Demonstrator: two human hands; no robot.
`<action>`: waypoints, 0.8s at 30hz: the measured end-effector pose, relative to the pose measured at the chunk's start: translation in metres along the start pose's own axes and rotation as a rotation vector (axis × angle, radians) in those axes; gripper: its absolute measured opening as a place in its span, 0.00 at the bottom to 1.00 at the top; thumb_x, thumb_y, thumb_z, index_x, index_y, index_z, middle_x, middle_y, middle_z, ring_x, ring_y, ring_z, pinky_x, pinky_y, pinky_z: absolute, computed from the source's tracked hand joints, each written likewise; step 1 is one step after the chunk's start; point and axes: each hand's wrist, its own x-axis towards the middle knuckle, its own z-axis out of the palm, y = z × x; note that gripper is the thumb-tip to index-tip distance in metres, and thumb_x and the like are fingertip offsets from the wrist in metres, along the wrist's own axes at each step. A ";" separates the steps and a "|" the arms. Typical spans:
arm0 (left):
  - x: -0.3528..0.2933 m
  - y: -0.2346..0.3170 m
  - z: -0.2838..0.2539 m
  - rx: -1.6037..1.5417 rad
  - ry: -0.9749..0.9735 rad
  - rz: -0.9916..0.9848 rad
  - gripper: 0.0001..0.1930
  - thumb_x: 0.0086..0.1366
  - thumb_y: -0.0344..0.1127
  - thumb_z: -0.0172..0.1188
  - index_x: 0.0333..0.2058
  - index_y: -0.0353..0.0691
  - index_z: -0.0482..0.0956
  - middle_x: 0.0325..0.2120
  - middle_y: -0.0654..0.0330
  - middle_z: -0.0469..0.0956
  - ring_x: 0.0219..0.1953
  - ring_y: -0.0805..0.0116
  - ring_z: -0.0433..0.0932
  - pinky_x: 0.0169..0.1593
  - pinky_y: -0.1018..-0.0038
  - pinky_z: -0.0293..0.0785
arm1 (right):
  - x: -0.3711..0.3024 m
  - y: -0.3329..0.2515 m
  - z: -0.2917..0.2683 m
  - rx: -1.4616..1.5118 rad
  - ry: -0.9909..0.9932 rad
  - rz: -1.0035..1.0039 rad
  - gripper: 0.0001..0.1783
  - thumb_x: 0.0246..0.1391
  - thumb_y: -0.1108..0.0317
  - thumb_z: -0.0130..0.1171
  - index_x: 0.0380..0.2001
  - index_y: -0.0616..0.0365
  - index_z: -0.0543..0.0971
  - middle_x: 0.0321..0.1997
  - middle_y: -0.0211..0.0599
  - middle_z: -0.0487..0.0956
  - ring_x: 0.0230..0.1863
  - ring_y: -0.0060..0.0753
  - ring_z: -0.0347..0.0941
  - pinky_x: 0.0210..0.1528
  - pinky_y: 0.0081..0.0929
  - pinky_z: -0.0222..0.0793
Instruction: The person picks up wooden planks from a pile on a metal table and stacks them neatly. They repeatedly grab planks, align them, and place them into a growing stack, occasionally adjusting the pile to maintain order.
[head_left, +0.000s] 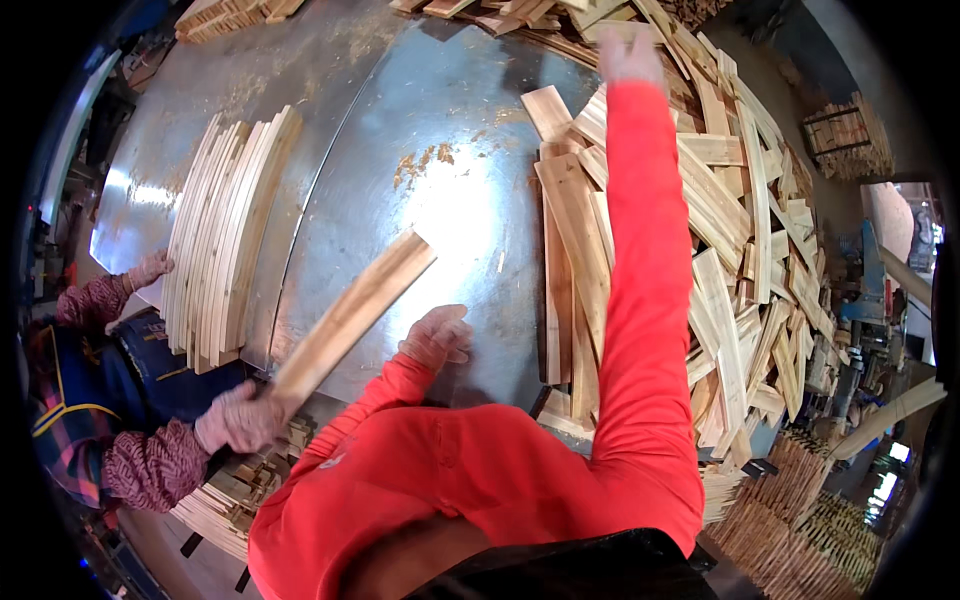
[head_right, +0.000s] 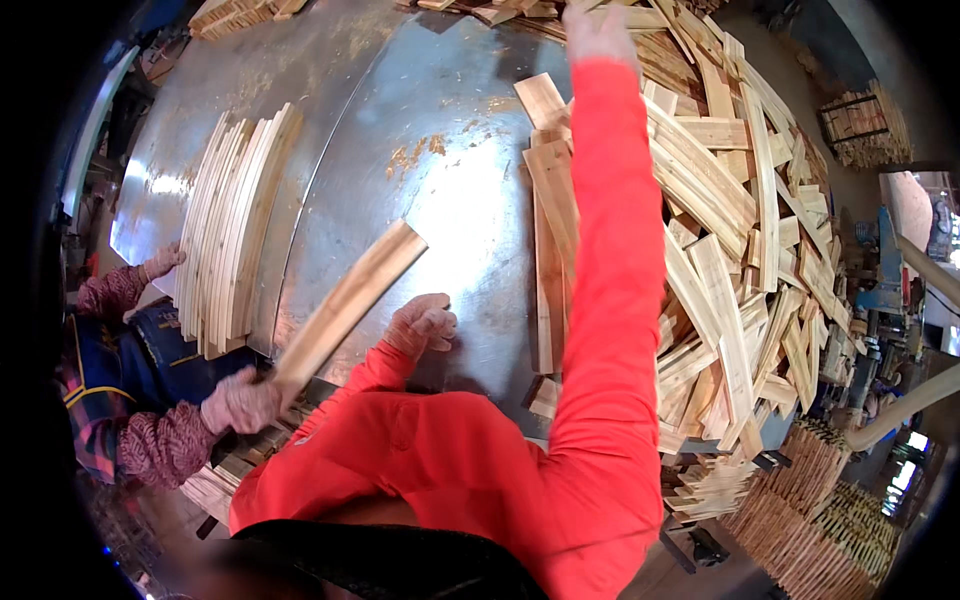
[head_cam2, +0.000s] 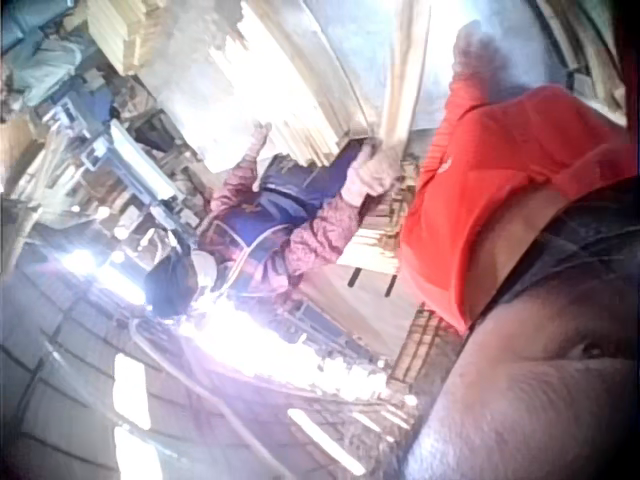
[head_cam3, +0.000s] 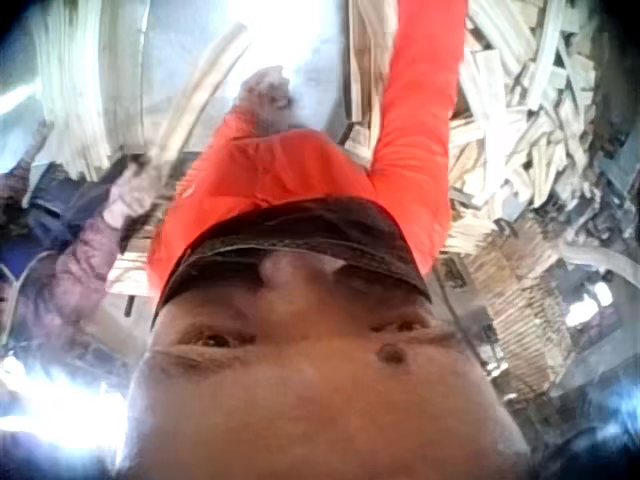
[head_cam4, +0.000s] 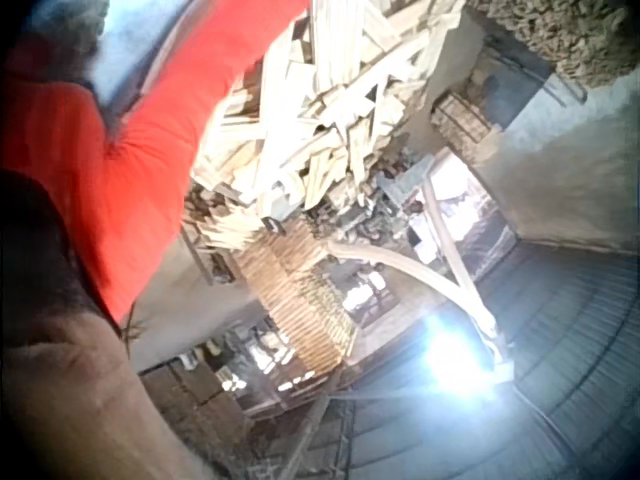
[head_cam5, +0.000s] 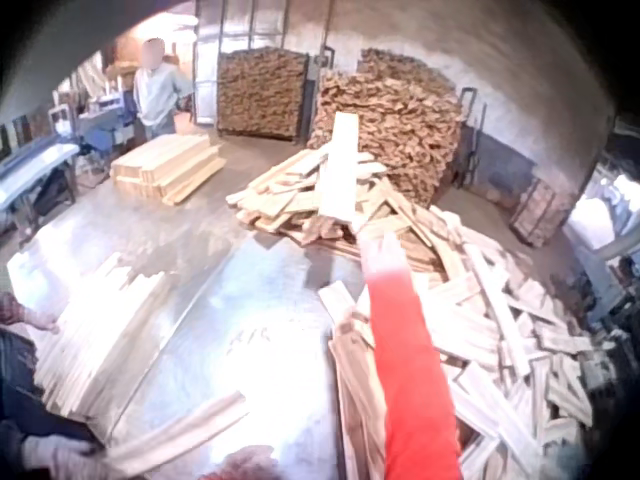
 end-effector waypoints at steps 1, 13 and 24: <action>0.008 -0.005 0.008 0.012 -0.024 -0.019 0.23 0.64 0.48 0.55 0.51 0.38 0.70 0.31 0.61 0.75 0.30 0.72 0.74 0.32 0.74 0.77 | 0.002 0.070 0.007 -0.101 0.008 -0.248 0.42 0.54 0.42 0.51 0.62 0.63 0.62 0.57 0.60 0.72 0.59 0.57 0.67 0.61 0.40 0.61; 0.021 -0.049 0.094 -0.118 -0.102 -0.084 0.23 0.65 0.46 0.57 0.51 0.35 0.70 0.33 0.56 0.77 0.31 0.64 0.77 0.35 0.69 0.78 | -0.183 0.296 -0.075 -0.461 -0.678 0.165 0.29 0.55 0.51 0.51 0.59 0.49 0.67 0.55 0.51 0.73 0.55 0.52 0.71 0.56 0.43 0.66; 0.046 -0.025 0.125 0.303 0.183 0.099 0.26 0.56 0.48 0.65 0.48 0.35 0.76 0.41 0.53 0.80 0.42 0.62 0.77 0.48 0.69 0.72 | -0.277 0.258 -0.072 -0.127 -0.425 -0.024 0.52 0.45 0.39 0.62 0.66 0.58 0.58 0.68 0.54 0.59 0.67 0.54 0.57 0.68 0.40 0.53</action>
